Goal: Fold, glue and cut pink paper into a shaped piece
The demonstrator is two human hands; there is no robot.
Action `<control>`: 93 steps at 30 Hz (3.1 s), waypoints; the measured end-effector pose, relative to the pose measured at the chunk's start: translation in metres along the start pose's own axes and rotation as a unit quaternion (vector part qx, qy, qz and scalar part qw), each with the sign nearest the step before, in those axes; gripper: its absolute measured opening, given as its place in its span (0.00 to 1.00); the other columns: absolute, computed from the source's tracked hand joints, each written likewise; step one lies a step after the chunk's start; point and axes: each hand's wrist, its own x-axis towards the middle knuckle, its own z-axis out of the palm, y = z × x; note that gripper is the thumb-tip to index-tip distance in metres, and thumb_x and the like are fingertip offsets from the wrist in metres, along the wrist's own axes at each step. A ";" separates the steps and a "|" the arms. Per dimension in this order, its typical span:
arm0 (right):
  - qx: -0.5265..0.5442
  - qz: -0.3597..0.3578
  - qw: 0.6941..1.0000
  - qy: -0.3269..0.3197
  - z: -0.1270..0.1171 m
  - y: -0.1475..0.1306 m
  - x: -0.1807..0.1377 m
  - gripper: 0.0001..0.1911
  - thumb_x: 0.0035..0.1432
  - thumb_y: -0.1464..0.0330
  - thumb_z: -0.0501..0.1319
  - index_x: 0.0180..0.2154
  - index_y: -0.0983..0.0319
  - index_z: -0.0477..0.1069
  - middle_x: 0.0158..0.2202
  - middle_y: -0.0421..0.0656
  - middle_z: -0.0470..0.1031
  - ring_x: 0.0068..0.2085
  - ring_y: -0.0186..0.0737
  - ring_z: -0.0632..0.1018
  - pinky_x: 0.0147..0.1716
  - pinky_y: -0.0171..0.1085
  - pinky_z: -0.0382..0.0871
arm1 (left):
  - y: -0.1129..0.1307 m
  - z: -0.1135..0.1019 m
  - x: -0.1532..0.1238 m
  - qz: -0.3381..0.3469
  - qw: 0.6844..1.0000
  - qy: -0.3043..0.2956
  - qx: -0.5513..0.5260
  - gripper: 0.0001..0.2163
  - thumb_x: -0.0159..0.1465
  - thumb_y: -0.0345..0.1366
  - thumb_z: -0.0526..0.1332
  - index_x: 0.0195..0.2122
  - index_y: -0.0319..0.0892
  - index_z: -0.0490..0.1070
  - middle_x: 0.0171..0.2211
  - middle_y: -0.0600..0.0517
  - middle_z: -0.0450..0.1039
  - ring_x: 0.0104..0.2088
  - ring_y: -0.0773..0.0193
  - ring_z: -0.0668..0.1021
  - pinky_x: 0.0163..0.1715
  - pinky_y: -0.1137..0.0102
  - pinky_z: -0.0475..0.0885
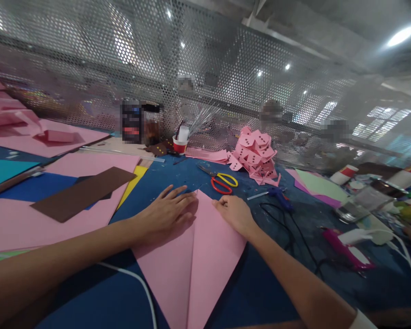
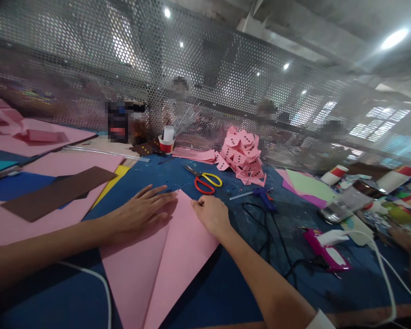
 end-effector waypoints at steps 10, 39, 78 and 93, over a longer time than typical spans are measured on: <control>-0.033 0.000 0.999 0.013 0.002 0.000 0.000 0.20 0.66 0.53 0.56 0.29 0.57 0.76 0.31 0.42 0.81 0.35 0.42 0.79 0.30 0.35 0.56 | 0.010 -0.013 -0.030 0.031 0.999 -0.026 0.010 0.24 0.75 0.49 0.46 0.70 0.51 0.56 0.70 0.53 0.60 0.71 0.55 0.59 0.70 0.53 0.43; -0.036 0.003 0.999 0.017 0.001 -0.001 0.000 0.21 0.66 0.54 0.56 0.28 0.58 0.76 0.29 0.42 0.79 0.33 0.42 0.78 0.28 0.36 0.55 | 0.016 -0.016 -0.030 0.006 0.999 -0.034 -0.020 0.24 0.73 0.46 0.51 0.69 0.50 0.56 0.70 0.51 0.59 0.71 0.53 0.60 0.71 0.50 0.42; -0.014 -0.004 1.000 -0.006 -0.005 0.009 -0.003 0.23 0.64 0.51 0.57 0.25 0.58 0.73 0.26 0.41 0.78 0.29 0.39 0.75 0.27 0.35 0.52 | 0.013 -0.015 -0.030 0.007 0.999 -0.050 -0.007 0.24 0.74 0.49 0.48 0.69 0.54 0.58 0.72 0.54 0.54 0.72 0.50 0.56 0.70 0.46 0.43; -0.024 -0.013 1.000 -0.002 -0.003 0.007 -0.005 0.20 0.63 0.57 0.58 0.22 0.60 0.67 0.24 0.40 0.74 0.29 0.37 0.73 0.27 0.36 0.49 | 0.013 -0.015 -0.030 0.008 0.999 -0.041 -0.013 0.24 0.74 0.49 0.49 0.70 0.53 0.57 0.72 0.53 0.55 0.72 0.50 0.57 0.71 0.48 0.42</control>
